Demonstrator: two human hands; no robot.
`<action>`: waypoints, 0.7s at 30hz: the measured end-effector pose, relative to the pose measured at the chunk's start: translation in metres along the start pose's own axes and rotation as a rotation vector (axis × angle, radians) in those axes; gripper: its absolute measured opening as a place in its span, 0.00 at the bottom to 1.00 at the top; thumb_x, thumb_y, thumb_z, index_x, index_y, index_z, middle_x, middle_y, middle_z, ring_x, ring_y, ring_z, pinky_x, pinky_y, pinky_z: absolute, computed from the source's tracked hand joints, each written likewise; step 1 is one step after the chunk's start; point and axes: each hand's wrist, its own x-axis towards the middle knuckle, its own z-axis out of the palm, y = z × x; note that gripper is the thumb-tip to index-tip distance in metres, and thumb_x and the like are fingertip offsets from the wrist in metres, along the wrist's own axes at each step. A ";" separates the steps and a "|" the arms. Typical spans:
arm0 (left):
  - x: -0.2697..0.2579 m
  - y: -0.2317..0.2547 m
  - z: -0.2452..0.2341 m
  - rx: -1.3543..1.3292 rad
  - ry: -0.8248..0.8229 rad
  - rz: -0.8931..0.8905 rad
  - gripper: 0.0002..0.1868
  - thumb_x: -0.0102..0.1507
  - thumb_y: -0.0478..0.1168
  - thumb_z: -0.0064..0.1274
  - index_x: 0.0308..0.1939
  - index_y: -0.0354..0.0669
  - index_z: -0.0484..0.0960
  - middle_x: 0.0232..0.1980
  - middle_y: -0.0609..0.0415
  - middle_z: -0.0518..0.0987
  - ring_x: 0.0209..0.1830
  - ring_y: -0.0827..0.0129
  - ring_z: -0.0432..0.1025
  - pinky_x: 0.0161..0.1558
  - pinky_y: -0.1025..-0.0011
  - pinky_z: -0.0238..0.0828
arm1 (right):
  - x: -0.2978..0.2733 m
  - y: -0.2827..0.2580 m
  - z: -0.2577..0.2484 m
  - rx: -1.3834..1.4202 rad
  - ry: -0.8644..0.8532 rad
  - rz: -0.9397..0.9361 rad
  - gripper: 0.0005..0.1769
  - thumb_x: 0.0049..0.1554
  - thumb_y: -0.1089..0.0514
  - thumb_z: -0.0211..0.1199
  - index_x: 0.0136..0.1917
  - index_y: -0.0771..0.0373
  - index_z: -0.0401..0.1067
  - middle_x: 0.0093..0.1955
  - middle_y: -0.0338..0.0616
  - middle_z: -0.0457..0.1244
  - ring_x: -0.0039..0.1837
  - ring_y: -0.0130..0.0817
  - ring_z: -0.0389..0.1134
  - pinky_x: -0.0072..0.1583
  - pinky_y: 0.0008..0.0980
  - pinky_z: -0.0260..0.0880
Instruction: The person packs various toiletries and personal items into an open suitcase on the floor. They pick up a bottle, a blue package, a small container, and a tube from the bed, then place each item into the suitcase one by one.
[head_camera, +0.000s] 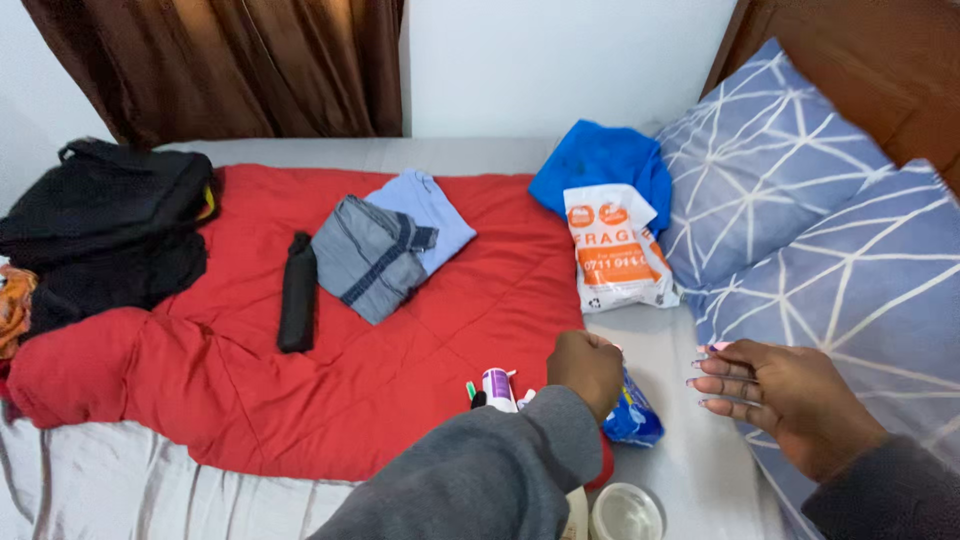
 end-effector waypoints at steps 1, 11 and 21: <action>0.005 -0.009 0.006 0.011 0.012 0.002 0.10 0.63 0.42 0.55 0.38 0.37 0.83 0.42 0.42 0.85 0.43 0.57 0.82 0.49 0.62 0.77 | 0.014 0.010 0.000 0.015 -0.005 0.021 0.16 0.64 0.55 0.55 0.56 0.71 0.72 0.51 0.51 0.68 0.52 0.42 0.72 0.55 0.42 0.73; 0.073 -0.087 0.054 0.083 -0.004 -0.139 0.12 0.62 0.43 0.56 0.43 0.36 0.83 0.49 0.39 0.84 0.49 0.52 0.81 0.54 0.61 0.77 | 0.139 0.095 -0.009 -0.006 0.029 0.129 0.15 0.62 0.57 0.57 0.54 0.71 0.73 0.48 0.53 0.69 0.51 0.45 0.73 0.54 0.46 0.74; 0.148 -0.146 0.104 0.175 -0.165 -0.521 0.26 0.68 0.47 0.53 0.64 0.35 0.68 0.61 0.36 0.77 0.55 0.51 0.78 0.55 0.61 0.79 | 0.257 0.173 -0.005 -0.137 0.057 0.242 0.17 0.59 0.56 0.64 0.58 0.68 0.75 0.57 0.57 0.68 0.59 0.48 0.69 0.58 0.47 0.72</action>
